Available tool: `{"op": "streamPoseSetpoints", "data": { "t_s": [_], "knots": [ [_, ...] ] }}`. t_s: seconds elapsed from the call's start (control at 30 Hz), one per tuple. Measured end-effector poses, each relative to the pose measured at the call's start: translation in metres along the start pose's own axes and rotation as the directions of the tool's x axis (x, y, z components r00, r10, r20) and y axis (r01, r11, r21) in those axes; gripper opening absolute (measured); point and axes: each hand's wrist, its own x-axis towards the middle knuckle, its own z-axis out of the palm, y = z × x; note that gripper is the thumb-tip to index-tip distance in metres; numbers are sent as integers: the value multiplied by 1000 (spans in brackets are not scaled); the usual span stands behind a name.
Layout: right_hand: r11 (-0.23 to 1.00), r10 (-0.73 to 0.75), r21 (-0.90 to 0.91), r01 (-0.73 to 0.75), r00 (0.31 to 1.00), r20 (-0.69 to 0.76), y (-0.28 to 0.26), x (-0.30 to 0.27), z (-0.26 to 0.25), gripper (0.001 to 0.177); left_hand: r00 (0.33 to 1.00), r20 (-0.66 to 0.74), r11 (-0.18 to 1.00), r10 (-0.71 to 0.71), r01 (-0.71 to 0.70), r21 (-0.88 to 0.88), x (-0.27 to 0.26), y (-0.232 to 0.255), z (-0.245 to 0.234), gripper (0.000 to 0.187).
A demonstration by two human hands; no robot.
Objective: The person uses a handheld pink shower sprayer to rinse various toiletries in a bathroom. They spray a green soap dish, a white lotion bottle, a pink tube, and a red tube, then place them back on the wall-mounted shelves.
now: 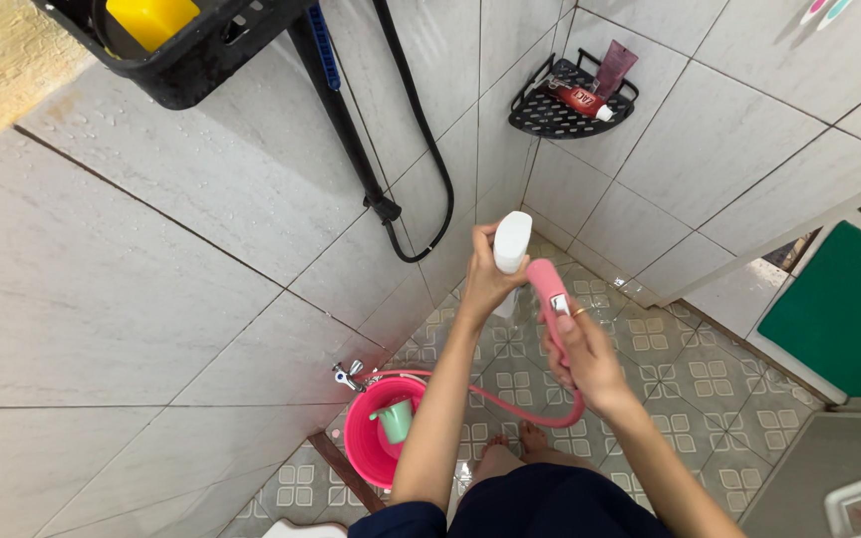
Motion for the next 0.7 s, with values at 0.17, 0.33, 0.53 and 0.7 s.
{"op": "streamPoseSetpoints", "data": {
  "t_s": [0.17, 0.33, 0.53, 0.7],
  "knots": [
    [995, -87, 45, 87, 996, 13, 1, 4, -4, 44, 998, 27, 998, 48, -49, 40, -3, 9, 6, 75],
    [993, -92, 71, 91, 996, 15, 4, 5, -3, 48, 989, 55, 974, 136, -143, 177, -4, 32, 4, 75],
    [998, -40, 50, 40, 999, -14, 17, 1, -5, 48, 986, 7, 978, 165, -165, 126, -3, 2, 14, 78],
    [981, -62, 185, 65, 998, -19, 14, 23, -19, 47, 973, -50, 968, 225, -217, 125, 1, -24, 24, 77]
  ]
}}
